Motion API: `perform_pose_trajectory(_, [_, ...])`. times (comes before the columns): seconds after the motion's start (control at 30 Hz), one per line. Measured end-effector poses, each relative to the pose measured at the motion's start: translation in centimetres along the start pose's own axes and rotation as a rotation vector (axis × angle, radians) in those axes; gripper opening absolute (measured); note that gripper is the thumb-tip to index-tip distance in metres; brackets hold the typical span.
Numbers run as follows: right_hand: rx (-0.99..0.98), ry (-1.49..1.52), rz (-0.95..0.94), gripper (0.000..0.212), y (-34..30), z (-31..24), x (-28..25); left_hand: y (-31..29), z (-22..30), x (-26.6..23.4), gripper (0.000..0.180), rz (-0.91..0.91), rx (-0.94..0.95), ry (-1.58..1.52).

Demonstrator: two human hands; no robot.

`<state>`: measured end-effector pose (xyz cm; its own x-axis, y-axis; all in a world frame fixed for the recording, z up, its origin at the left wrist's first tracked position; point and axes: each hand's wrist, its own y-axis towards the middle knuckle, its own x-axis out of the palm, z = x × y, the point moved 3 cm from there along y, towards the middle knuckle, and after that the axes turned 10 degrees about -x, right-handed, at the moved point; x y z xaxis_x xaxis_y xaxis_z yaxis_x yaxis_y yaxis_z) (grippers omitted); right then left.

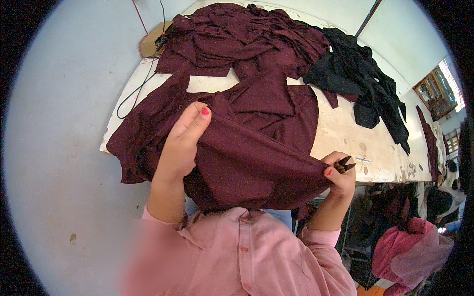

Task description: The person uses a small blade to cut loose threads and small fabric bits from a maroon shirt. They repeatedly lift, turn, and inspect the shirt while snipping stray threads from seams and edges.

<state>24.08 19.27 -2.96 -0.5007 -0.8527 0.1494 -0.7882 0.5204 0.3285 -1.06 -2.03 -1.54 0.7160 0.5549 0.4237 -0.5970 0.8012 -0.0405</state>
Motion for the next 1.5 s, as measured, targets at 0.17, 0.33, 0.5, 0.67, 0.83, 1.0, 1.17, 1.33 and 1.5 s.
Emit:
perform_pose_trajectory(0.17, [-0.098,-0.939,0.110,0.012,1.9,-1.4,0.8,-0.2,-0.4,2.1,0.020,-0.051,0.021,0.022])
perform_pose_trajectory(0.33, [-0.496,-0.820,0.077,0.025,3.3,-0.3,7.4,0.0,-1.2,2.6,0.022,-0.221,0.071,0.170])
perform_pose_trajectory(0.5, [-0.550,-0.697,0.057,0.018,3.7,0.4,12.2,-0.1,-1.1,2.9,0.018,-0.181,0.070,0.203])
perform_pose_trajectory(0.67, [-0.289,-0.531,0.009,0.009,4.0,1.8,11.4,-0.5,-0.9,2.4,0.027,-0.157,0.155,0.468])
perform_pose_trajectory(0.83, [-0.055,-0.177,0.075,0.013,4.1,3.0,9.5,-0.3,-0.8,2.5,0.028,-0.131,0.215,0.585])
perform_pose_trajectory(1.0, [-0.003,0.093,0.053,0.026,4.1,2.5,9.6,-0.2,-1.2,3.1,0.026,-0.130,0.335,0.632])
perform_pose_trajectory(1.17, [0.011,0.306,0.009,0.041,4.7,2.0,10.6,0.0,-1.4,4.0,0.028,-0.223,0.339,0.791])
perform_pose_trajectory(1.33, [0.015,0.532,0.006,0.043,4.9,1.9,9.8,-0.3,-1.6,4.0,0.015,-0.210,0.292,0.730])
perform_pose_trajectory(1.5, [-0.036,0.273,0.067,0.041,5.3,1.1,11.1,-0.4,-1.7,5.1,0.010,-0.323,0.277,0.667])
